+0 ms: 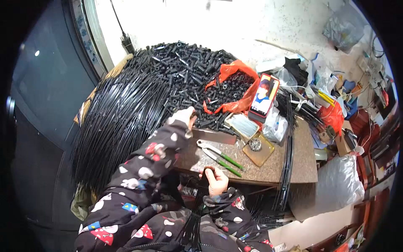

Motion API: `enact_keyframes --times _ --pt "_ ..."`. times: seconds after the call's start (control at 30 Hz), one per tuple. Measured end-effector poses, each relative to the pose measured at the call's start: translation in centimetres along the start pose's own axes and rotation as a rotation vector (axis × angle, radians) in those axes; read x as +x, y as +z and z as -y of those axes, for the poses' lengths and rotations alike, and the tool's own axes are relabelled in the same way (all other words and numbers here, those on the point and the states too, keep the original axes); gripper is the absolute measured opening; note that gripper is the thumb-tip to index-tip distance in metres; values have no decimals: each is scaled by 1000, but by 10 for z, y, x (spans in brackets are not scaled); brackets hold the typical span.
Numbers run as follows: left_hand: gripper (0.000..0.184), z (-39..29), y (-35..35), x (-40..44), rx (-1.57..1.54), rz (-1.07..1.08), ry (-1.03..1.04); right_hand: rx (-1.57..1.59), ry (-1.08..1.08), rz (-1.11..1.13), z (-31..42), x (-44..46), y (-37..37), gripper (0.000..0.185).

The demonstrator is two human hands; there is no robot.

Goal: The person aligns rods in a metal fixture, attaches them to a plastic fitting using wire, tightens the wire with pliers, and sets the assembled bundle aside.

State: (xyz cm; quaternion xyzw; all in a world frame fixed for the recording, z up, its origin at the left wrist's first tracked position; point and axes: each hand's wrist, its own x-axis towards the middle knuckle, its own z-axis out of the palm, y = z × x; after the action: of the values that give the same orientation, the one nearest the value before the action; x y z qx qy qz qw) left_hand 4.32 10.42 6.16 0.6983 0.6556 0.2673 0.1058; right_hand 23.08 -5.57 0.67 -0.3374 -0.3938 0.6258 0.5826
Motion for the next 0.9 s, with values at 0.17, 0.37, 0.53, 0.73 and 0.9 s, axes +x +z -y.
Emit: enact_keyframes --times 0.17,0.37,0.53,0.73,0.9 --pt "42 -18 23 46 153 239 -224 -7 -41 -6 5 2 -1 14" --pt "17 -13 32 38 -162 -429 -137 -106 -70 -12 13 2 -9 13" --pt "20 23 40 -90 -106 -125 18 -69 -17 -15 16 -7 -9 14" --pt "17 2 -10 -140 -673 12 -170 -170 1 79 13 -15 13 14" --pt "13 18 11 -124 -116 -328 279 -189 49 73 1 -9 22 14"
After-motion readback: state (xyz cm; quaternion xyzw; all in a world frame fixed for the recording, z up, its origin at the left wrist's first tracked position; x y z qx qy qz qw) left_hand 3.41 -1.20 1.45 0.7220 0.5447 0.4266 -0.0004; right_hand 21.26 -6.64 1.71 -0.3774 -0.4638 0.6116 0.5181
